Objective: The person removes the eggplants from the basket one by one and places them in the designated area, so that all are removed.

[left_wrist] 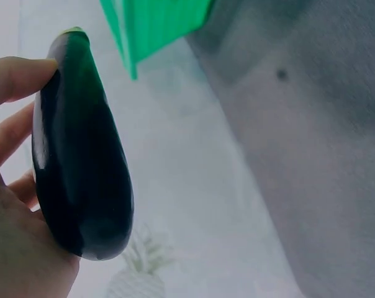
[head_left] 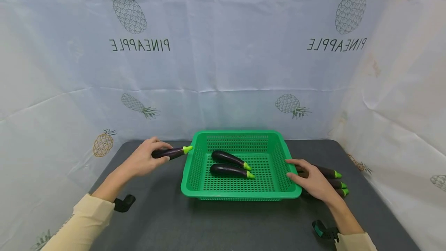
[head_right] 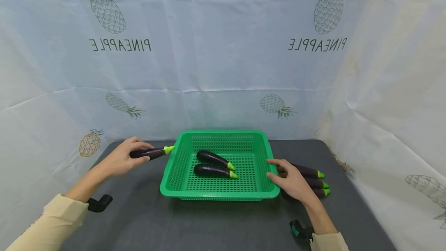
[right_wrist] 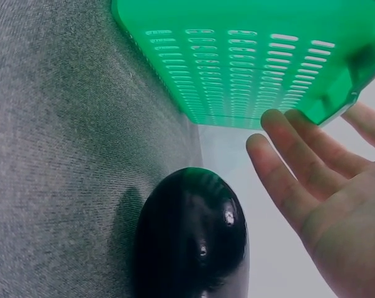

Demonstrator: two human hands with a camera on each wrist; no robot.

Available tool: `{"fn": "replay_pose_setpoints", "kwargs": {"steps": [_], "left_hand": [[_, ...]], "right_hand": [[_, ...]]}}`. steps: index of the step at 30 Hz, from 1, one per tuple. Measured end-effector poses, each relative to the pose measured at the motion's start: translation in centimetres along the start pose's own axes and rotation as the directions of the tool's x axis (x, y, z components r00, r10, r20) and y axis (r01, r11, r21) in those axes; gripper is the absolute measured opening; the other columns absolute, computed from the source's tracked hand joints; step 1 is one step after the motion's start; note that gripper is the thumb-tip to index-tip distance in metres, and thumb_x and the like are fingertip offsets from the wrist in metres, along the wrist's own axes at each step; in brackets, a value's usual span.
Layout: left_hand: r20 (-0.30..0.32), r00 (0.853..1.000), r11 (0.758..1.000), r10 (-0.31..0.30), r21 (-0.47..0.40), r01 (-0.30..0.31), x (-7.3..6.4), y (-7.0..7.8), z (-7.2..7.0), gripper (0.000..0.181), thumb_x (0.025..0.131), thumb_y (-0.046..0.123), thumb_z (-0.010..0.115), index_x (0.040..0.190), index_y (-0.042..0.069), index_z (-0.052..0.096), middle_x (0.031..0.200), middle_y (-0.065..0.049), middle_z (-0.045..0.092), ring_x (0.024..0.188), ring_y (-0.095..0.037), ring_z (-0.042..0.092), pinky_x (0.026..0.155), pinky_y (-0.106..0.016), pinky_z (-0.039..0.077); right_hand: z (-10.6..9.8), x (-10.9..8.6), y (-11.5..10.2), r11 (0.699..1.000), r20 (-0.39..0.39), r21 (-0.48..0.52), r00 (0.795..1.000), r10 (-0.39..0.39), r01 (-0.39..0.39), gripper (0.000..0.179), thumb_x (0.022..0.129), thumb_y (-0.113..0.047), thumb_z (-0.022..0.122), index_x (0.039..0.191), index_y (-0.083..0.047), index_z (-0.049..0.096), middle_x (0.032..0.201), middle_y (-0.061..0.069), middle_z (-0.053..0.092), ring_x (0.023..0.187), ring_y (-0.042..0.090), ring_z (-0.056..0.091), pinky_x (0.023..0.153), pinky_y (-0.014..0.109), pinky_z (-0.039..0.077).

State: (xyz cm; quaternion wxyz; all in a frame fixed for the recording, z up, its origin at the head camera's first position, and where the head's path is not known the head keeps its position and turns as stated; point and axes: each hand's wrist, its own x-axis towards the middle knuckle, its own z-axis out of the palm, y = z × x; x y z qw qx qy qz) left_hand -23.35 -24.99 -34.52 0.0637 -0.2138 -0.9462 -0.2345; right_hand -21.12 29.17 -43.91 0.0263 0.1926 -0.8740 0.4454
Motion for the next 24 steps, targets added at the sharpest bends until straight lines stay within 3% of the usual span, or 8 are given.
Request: {"fn": "replay_pose_setpoints", "kwargs": {"steps": [4, 11, 24], "left_hand": [[-0.006, 1.000, 1.000, -0.024, 0.005, 0.024, -0.1, -1.4, 0.0, 0.030, 0.095, 0.017, 0.072, 0.124, 0.009, 0.070, 0.112, -0.012, 0.057, 0.106, -0.036, 0.057, 0.079, -0.053, 0.049], [-0.003, 0.998, 0.998, -0.063, 0.017, 0.063, -0.2, -3.1, 0.5, 0.030, 0.095, 0.018, 0.072, 0.124, 0.007, 0.070, 0.108, -0.014, 0.056, 0.097, -0.033, 0.056, 0.072, -0.045, 0.045], [0.028, 0.994, 0.994, -0.101, -0.033, 0.102, -0.2, -6.3, 4.0, 0.028, 0.095, 0.014, 0.070, 0.122, 0.006, 0.069, 0.111, -0.017, 0.056, 0.097, -0.033, 0.053, 0.075, -0.049, 0.045]], "right_hand": [[0.0, 0.0, 0.0, 1.000, -0.005, -0.005, 1.000, -0.005, 0.005, 0.046, 0.103, -0.021, 0.063, 0.146, -0.006, 0.053, 0.141, 0.021, 0.052, 0.119, 0.041, 0.058, 0.087, 0.033, 0.055], [0.1, 0.0, 0.0, 1.000, -0.009, -0.013, 1.000, -0.011, 0.011, 0.046, 0.103, -0.021, 0.063, 0.146, -0.007, 0.053, 0.141, 0.020, 0.052, 0.119, 0.041, 0.058, 0.087, 0.033, 0.055], [0.1, 0.0, 0.1, 1.000, -0.008, -0.002, 1.000, -0.014, 0.014, 0.045, 0.103, -0.020, 0.063, 0.146, -0.008, 0.053, 0.141, 0.019, 0.052, 0.117, 0.034, 0.059, 0.087, 0.031, 0.055]]}}
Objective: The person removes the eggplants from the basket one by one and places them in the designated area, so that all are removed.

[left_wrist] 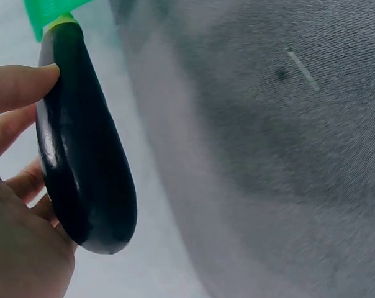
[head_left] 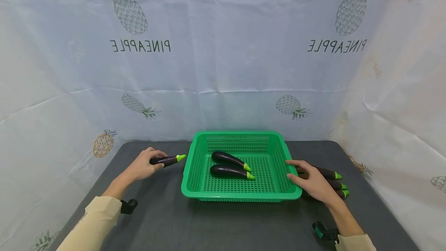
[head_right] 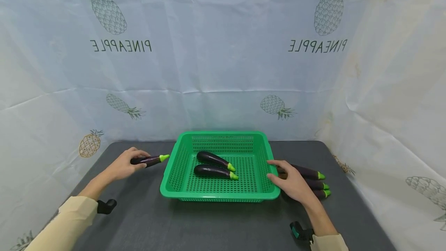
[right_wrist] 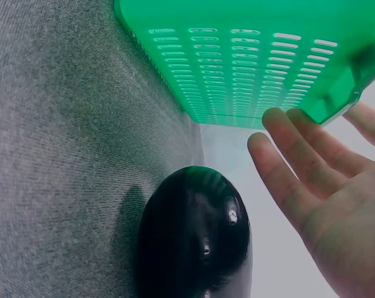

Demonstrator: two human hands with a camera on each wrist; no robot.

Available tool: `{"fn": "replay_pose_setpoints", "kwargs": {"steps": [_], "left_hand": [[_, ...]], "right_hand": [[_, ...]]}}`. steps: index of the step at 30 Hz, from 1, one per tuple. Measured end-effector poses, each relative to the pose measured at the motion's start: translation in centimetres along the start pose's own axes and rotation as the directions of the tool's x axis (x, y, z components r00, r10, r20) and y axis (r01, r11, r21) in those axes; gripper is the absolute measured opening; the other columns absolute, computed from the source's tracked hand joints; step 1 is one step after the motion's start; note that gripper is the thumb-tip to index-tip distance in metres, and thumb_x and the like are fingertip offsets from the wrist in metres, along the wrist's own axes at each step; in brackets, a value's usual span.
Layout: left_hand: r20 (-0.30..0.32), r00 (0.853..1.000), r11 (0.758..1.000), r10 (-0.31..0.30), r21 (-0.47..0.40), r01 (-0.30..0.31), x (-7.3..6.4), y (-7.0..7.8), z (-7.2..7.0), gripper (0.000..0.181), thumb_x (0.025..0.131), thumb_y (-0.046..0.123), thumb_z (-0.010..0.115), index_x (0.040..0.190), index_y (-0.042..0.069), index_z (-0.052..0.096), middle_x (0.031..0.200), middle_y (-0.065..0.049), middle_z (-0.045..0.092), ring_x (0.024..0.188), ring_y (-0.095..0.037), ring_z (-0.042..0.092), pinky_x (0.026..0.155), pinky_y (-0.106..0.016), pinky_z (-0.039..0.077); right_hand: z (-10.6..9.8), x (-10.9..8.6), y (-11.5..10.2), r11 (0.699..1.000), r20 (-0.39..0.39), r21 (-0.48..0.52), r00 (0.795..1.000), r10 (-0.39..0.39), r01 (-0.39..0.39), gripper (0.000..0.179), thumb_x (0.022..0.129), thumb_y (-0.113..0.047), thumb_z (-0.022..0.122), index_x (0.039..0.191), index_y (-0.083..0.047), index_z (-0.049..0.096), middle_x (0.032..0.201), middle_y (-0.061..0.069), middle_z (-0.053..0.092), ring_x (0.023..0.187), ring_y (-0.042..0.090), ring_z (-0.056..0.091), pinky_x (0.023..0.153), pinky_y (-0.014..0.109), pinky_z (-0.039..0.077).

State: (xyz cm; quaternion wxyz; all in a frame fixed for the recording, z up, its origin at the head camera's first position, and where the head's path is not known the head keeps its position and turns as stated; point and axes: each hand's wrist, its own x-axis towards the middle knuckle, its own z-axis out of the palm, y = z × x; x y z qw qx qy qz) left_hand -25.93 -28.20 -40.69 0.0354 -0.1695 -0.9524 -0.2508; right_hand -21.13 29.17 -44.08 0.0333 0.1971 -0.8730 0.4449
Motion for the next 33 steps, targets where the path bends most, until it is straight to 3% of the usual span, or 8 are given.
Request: {"fn": "replay_pose_setpoints", "kwargs": {"steps": [6, 12, 26, 33], "left_hand": [[0.036, 0.999, 1.000, -0.014, -0.013, 0.015, 0.2, -1.2, 1.6, 0.029, 0.095, 0.013, 0.069, 0.122, 0.005, 0.069, 0.110, -0.016, 0.056, 0.097, -0.032, 0.053, 0.078, -0.052, 0.047], [0.057, 0.998, 1.000, -0.029, 0.004, 0.029, 0.6, -1.5, 2.8, 0.027, 0.094, 0.010, 0.069, 0.121, 0.005, 0.069, 0.109, -0.015, 0.056, 0.094, -0.031, 0.054, 0.078, -0.051, 0.046], [0.090, 0.996, 0.985, -0.015, 0.171, -0.001, 0.9, -1.7, 4.5, 0.026, 0.094, 0.005, 0.068, 0.119, 0.009, 0.071, 0.111, -0.014, 0.060, 0.104, -0.040, 0.056, 0.087, -0.060, 0.047], [0.055, 0.998, 0.994, -0.010, 0.111, 0.004, 1.1, -1.5, 4.5, 0.032, 0.096, 0.005, 0.063, 0.127, 0.003, 0.067, 0.120, -0.019, 0.061, 0.116, -0.048, 0.053, 0.094, -0.066, 0.043]], "right_hand": [[0.1, 0.0, 0.1, 1.000, -0.001, 0.003, 1.000, -0.004, 0.004, 0.045, 0.103, -0.020, 0.064, 0.145, -0.008, 0.054, 0.139, 0.019, 0.054, 0.114, 0.024, 0.061, 0.086, 0.031, 0.055], [0.1, 0.0, 0.1, 1.000, -0.007, -0.001, 1.000, -0.001, 0.001, 0.045, 0.103, -0.021, 0.064, 0.145, -0.009, 0.054, 0.139, 0.018, 0.054, 0.114, 0.025, 0.061, 0.086, 0.032, 0.055], [0.2, 0.1, 0.3, 1.000, -0.015, -0.005, 1.000, -0.018, 0.018, 0.045, 0.103, -0.019, 0.064, 0.144, -0.007, 0.054, 0.137, 0.018, 0.055, 0.112, 0.020, 0.061, 0.087, 0.032, 0.055], [0.2, 0.0, 0.3, 1.000, -0.015, -0.009, 1.000, -0.019, 0.019, 0.044, 0.103, -0.018, 0.064, 0.145, -0.007, 0.054, 0.138, 0.018, 0.055, 0.113, 0.024, 0.061, 0.087, 0.032, 0.055]]}}
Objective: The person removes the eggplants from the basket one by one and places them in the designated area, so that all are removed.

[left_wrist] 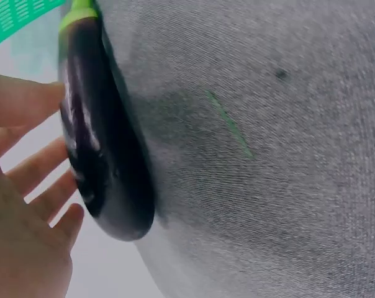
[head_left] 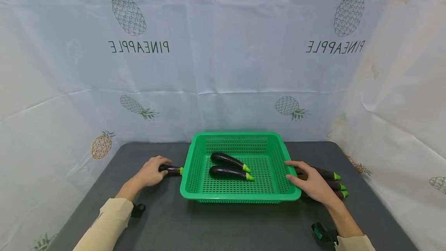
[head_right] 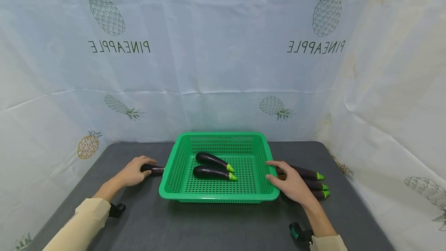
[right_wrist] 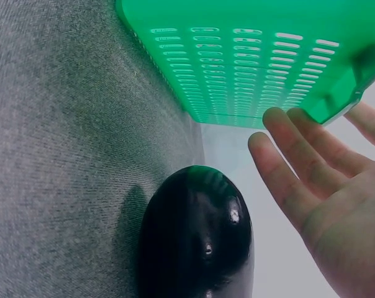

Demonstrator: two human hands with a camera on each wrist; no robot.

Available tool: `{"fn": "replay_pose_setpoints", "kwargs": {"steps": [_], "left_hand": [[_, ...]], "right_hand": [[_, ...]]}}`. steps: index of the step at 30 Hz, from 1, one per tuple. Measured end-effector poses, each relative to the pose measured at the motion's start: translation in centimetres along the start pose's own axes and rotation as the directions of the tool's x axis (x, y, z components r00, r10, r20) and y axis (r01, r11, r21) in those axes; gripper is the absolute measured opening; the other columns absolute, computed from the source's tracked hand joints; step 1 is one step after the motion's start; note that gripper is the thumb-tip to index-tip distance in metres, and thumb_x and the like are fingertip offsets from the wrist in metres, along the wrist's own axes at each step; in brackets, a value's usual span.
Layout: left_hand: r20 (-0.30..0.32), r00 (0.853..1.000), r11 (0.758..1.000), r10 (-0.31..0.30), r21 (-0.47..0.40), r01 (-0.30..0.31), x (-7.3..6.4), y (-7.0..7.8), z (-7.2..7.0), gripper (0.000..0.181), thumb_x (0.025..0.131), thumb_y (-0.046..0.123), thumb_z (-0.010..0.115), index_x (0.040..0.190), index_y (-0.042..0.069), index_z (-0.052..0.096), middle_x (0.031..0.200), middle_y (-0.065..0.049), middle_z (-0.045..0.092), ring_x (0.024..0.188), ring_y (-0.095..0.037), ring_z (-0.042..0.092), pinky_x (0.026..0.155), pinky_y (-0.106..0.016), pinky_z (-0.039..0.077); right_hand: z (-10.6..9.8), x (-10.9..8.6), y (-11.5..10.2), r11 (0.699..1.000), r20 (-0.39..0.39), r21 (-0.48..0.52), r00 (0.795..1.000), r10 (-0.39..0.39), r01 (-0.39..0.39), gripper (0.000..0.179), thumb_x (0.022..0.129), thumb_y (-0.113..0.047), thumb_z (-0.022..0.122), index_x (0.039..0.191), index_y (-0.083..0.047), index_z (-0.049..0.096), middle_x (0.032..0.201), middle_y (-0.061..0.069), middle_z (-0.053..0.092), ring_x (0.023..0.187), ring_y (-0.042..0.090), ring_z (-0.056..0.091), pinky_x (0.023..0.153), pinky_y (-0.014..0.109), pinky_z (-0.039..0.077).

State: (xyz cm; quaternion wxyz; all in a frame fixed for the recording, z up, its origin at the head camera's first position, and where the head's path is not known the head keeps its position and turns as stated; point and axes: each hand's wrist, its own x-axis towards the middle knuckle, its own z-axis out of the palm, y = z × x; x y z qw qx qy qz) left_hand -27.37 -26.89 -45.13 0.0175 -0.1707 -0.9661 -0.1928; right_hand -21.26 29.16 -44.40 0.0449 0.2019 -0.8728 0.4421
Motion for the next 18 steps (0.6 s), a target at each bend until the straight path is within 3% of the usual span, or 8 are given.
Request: {"fn": "replay_pose_setpoints", "kwargs": {"steps": [6, 10, 14, 18], "left_hand": [[-0.045, 0.999, 0.999, -0.022, -0.048, 0.019, 0.3, 0.9, -0.7, 0.032, 0.100, 0.007, 0.057, 0.131, 0.000, 0.064, 0.127, -0.021, 0.058, 0.122, -0.048, 0.050, 0.095, -0.066, 0.043], [-0.109, 0.994, 0.998, -0.029, -0.057, 0.023, 0.3, 1.5, -1.1, 0.029, 0.102, 0.011, 0.058, 0.127, 0.000, 0.066, 0.123, -0.019, 0.061, 0.116, -0.044, 0.056, 0.092, -0.063, 0.047], [-0.205, 0.979, 0.999, -0.017, -0.050, 0.007, 0.3, 2.2, -1.5, 0.022, 0.103, 0.015, 0.060, 0.117, 0.002, 0.070, 0.111, -0.012, 0.065, 0.103, -0.035, 0.063, 0.085, -0.056, 0.052], [-0.304, 0.953, 0.999, 0.003, -0.042, -0.016, 0.2, 3.1, -1.8, 0.015, 0.102, 0.015, 0.062, 0.108, 0.005, 0.071, 0.098, -0.006, 0.065, 0.089, -0.026, 0.063, 0.078, -0.050, 0.054]], "right_hand": [[0.0, 0.0, -0.1, 1.000, 0.001, 0.008, 1.000, 0.006, -0.006, 0.045, 0.103, -0.019, 0.064, 0.145, -0.008, 0.054, 0.139, 0.019, 0.054, 0.115, 0.030, 0.060, 0.086, 0.031, 0.055], [0.0, 0.0, -0.1, 1.000, -0.004, -0.004, 1.000, 0.002, -0.002, 0.045, 0.103, -0.019, 0.064, 0.145, -0.008, 0.055, 0.139, 0.018, 0.054, 0.115, 0.030, 0.060, 0.086, 0.031, 0.055], [0.0, 0.0, -0.1, 1.000, -0.004, -0.010, 1.000, -0.001, 0.001, 0.044, 0.103, -0.019, 0.064, 0.144, -0.008, 0.055, 0.138, 0.018, 0.055, 0.115, 0.028, 0.060, 0.086, 0.031, 0.055], [0.0, 0.0, -0.2, 1.000, 0.000, -0.007, 1.000, 0.004, -0.004, 0.044, 0.103, -0.020, 0.064, 0.145, -0.009, 0.055, 0.139, 0.017, 0.054, 0.116, 0.031, 0.059, 0.087, 0.032, 0.055]]}}
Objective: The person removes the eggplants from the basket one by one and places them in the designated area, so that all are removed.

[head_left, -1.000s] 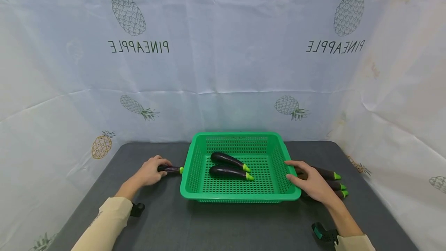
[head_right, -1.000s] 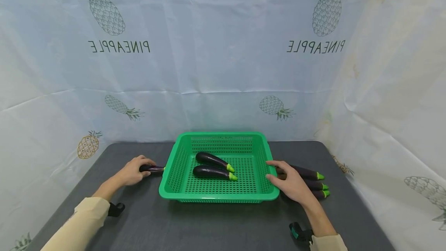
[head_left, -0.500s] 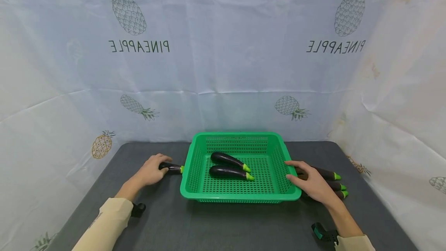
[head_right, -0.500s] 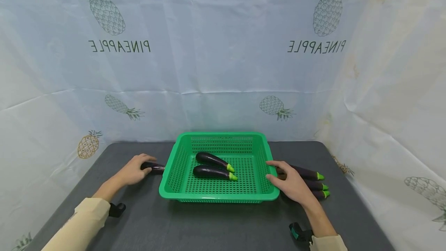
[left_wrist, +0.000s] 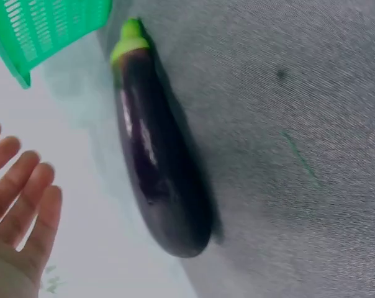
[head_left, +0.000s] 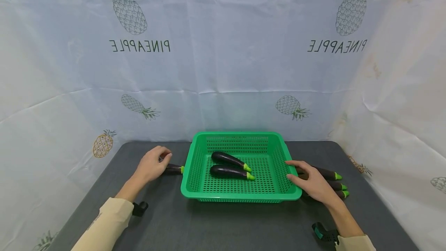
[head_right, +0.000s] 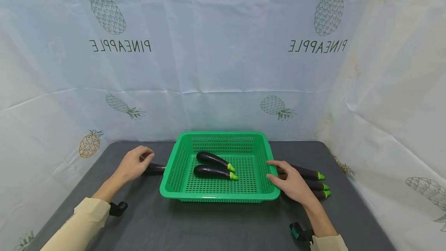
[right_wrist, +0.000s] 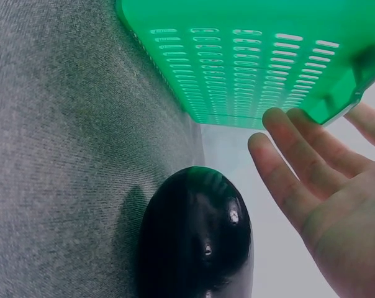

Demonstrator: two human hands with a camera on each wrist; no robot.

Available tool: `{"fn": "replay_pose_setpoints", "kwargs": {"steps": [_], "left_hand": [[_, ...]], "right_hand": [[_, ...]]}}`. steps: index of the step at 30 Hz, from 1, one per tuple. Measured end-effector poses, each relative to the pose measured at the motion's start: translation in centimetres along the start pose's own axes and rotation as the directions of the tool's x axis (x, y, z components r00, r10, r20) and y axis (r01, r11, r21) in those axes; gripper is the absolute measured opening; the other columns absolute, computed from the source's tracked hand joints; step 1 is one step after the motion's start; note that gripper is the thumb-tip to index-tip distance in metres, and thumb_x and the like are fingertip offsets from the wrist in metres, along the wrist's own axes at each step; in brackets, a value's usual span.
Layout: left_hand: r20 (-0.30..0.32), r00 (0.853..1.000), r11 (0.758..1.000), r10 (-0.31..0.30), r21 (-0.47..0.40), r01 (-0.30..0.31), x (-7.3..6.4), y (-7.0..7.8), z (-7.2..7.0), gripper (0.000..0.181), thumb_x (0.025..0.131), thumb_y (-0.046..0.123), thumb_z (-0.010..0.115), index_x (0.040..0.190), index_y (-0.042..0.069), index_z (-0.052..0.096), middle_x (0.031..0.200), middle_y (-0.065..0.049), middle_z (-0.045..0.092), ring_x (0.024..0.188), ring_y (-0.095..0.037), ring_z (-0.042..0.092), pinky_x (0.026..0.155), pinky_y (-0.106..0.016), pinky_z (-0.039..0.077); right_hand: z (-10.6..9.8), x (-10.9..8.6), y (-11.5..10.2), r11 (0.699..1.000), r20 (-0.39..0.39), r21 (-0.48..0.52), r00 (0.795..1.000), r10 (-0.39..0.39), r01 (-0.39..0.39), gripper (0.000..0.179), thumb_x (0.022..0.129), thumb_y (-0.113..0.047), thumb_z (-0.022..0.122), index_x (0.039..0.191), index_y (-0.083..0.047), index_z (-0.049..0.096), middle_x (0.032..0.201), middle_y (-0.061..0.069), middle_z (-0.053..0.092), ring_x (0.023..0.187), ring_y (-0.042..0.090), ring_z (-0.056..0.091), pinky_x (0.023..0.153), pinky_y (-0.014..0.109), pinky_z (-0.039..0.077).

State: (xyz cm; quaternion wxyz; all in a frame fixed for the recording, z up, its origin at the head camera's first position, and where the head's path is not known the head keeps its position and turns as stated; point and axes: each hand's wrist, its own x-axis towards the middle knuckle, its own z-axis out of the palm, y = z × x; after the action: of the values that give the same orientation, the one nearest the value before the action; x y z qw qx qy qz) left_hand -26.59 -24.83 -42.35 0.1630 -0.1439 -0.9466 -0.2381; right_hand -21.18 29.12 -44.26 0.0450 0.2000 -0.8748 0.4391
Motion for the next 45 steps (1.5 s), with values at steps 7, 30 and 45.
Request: {"fn": "replay_pose_setpoints", "kwargs": {"steps": [7, 30, 45], "left_hand": [[-0.148, 0.984, 0.994, 0.100, -0.019, -0.104, 0.2, 1.9, -0.5, 0.011, 0.101, 0.013, 0.063, 0.096, 0.007, 0.071, 0.083, 0.000, 0.059, 0.073, -0.016, 0.055, 0.067, -0.040, 0.049], [-0.165, 0.957, 0.959, 0.240, -0.115, -0.260, 0.2, 10.1, -1.4, 0.009, 0.099, 0.011, 0.065, 0.097, 0.008, 0.072, 0.088, 0.003, 0.062, 0.076, -0.014, 0.058, 0.066, -0.030, 0.051], [-0.025, 0.954, 0.943, 0.300, -0.140, -0.301, 1.5, 14.4, -2.4, 0.009, 0.100, 0.016, 0.064, 0.103, 0.012, 0.072, 0.099, 0.002, 0.064, 0.088, -0.019, 0.063, 0.077, -0.038, 0.056]], "right_hand": [[-0.1, -0.1, 0.0, 1.000, 0.002, -0.001, 1.000, 0.007, -0.007, 0.045, 0.103, -0.020, 0.064, 0.145, -0.009, 0.054, 0.140, 0.017, 0.054, 0.118, 0.037, 0.058, 0.087, 0.032, 0.055], [0.0, -0.1, 0.1, 1.000, 0.007, -0.015, 1.000, 0.008, -0.008, 0.045, 0.103, -0.021, 0.063, 0.146, -0.009, 0.054, 0.137, 0.016, 0.055, 0.118, 0.037, 0.058, 0.088, 0.034, 0.055], [0.0, 0.1, 0.1, 1.000, 0.014, -0.003, 1.000, -0.001, 0.001, 0.045, 0.104, -0.020, 0.063, 0.146, -0.009, 0.053, 0.140, 0.018, 0.053, 0.116, 0.037, 0.059, 0.086, 0.034, 0.055]]}}
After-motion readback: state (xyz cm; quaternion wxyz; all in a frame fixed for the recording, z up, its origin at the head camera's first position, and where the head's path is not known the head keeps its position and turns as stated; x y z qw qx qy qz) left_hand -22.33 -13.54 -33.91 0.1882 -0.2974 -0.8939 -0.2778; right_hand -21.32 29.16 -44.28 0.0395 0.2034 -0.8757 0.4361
